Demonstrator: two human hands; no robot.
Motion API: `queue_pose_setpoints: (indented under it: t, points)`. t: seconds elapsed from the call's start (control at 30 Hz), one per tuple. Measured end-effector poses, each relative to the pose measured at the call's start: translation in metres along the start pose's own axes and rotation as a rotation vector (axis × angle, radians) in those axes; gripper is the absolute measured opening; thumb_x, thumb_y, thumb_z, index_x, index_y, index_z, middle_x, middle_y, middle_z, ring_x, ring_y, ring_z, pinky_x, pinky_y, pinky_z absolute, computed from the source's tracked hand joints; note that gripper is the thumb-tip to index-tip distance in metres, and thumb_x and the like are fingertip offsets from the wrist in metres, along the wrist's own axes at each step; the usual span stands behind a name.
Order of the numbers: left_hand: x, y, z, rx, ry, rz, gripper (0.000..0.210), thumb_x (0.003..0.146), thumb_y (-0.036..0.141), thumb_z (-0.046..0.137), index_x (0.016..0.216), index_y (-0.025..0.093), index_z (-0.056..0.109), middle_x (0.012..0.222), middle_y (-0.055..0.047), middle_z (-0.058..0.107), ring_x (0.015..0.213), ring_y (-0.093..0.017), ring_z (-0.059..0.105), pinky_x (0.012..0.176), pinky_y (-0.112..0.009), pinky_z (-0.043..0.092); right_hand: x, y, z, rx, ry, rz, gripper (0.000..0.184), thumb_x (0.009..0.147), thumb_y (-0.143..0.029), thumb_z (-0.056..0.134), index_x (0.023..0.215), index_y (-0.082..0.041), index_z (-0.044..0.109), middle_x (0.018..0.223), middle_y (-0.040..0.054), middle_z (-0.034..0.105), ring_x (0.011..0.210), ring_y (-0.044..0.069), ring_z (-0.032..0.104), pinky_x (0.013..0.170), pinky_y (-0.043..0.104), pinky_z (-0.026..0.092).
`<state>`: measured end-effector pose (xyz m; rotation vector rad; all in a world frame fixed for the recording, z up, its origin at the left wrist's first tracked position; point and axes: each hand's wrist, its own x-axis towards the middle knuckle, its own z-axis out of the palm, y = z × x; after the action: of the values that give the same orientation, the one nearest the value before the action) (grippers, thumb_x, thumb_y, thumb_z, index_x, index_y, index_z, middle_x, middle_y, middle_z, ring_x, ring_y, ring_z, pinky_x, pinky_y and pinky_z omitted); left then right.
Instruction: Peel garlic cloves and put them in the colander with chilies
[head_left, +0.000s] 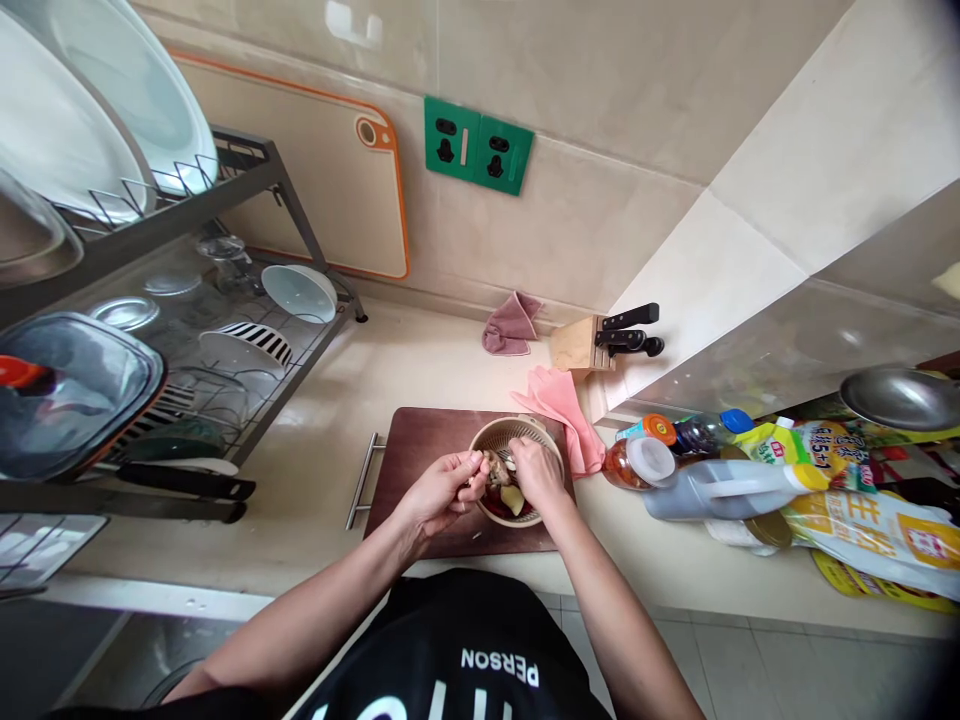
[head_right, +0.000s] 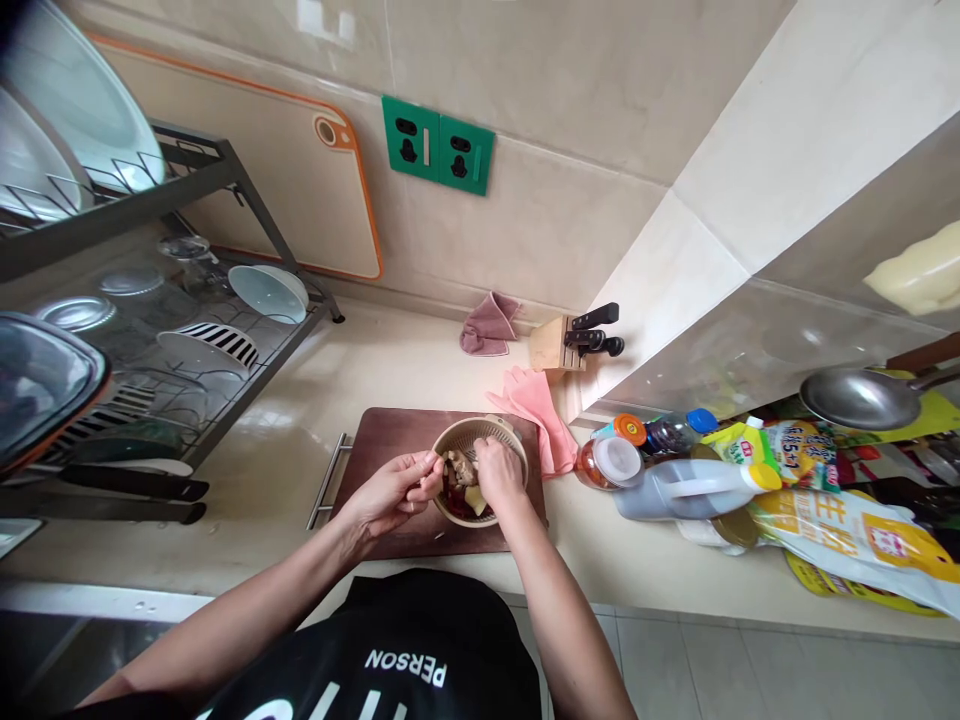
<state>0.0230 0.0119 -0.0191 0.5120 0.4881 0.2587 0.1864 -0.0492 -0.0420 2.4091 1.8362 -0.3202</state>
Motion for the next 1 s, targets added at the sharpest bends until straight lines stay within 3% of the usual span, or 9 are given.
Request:
queue_pose_setpoints:
  t: [0.13, 0.43, 0.63, 0.7, 0.8, 0.9, 1.0]
  points:
    - [0.001, -0.002, 0.001, 0.071, -0.026, 0.028, 0.029, 0.079, 0.038, 0.064, 0.075, 0.011, 0.053, 0.052, 0.007, 0.036, 0.04, 0.0, 0.016, 0.036, -0.013, 0.007, -0.001, 0.008, -0.002, 0.029, 0.004, -0.002, 0.022, 0.091, -0.017, 0.042, 0.104, -0.018, 0.06, 0.099, 0.009, 0.063, 0.087, 0.02, 0.06, 0.071, 0.027, 0.043]
    - [0.003, -0.002, 0.005, 0.027, 0.038, 0.022, 0.051, 0.074, 0.054, 0.063, 0.058, 0.016, 0.034, 0.05, 0.005, 0.038, 0.039, 0.0, 0.02, 0.034, -0.012, 0.005, 0.001, 0.0, 0.01, 0.102, 0.015, -0.053, 0.028, 0.09, -0.011, 0.037, 0.089, -0.015, 0.064, 0.094, 0.0117, 0.063, 0.088, 0.021, 0.058, 0.072, 0.028, 0.043]
    - [0.003, -0.005, 0.005, 0.092, 0.041, 0.069, 0.042, 0.074, 0.049, 0.065, 0.064, 0.014, 0.044, 0.048, 0.007, 0.038, 0.038, -0.001, 0.019, 0.035, -0.014, 0.006, 0.003, 0.006, 0.018, 0.246, 0.067, -0.119, 0.024, 0.085, -0.008, 0.044, 0.096, -0.016, 0.064, 0.091, 0.0075, 0.064, 0.08, 0.017, 0.058, 0.071, 0.026, 0.044]
    - [0.002, -0.004, 0.006, 0.126, 0.039, 0.091, 0.041, 0.076, 0.049, 0.063, 0.063, 0.014, 0.044, 0.047, 0.007, 0.036, 0.037, -0.001, 0.017, 0.036, -0.015, 0.007, 0.002, 0.011, 0.02, 0.486, 0.146, -0.092, 0.025, 0.081, -0.007, 0.049, 0.099, -0.016, 0.064, 0.091, 0.007, 0.063, 0.08, 0.016, 0.058, 0.072, 0.027, 0.045]
    - [-0.001, -0.002, 0.009, 0.223, 0.02, 0.074, 0.04, 0.078, 0.048, 0.06, 0.063, 0.014, 0.046, 0.047, 0.008, 0.035, 0.037, -0.001, 0.015, 0.037, -0.017, 0.006, -0.006, 0.014, 0.012, 1.189, 0.217, -0.008, 0.02, 0.076, -0.014, 0.06, 0.096, -0.017, 0.065, 0.082, 0.0037, 0.063, 0.071, 0.015, 0.058, 0.065, 0.027, 0.047]
    - [-0.003, -0.001, 0.017, 0.317, -0.031, -0.012, 0.037, 0.078, 0.047, 0.059, 0.069, 0.013, 0.049, 0.049, 0.007, 0.039, 0.036, 0.0, 0.014, 0.037, -0.019, 0.004, -0.021, 0.011, -0.007, 1.764, 0.099, -0.007, 0.024, 0.07, -0.021, 0.071, 0.093, -0.018, 0.067, 0.075, -0.0003, 0.061, 0.062, 0.011, 0.055, 0.06, 0.024, 0.047]
    - [-0.005, 0.0, 0.027, 0.357, -0.091, -0.05, 0.036, 0.078, 0.047, 0.059, 0.072, 0.014, 0.049, 0.051, 0.006, 0.042, 0.036, 0.0, 0.015, 0.037, -0.019, 0.005, -0.037, 0.004, -0.027, 1.946, 0.009, -0.024, 0.023, 0.065, -0.021, 0.077, 0.086, -0.018, 0.069, 0.077, 0.0003, 0.064, 0.066, 0.01, 0.057, 0.064, 0.023, 0.048]
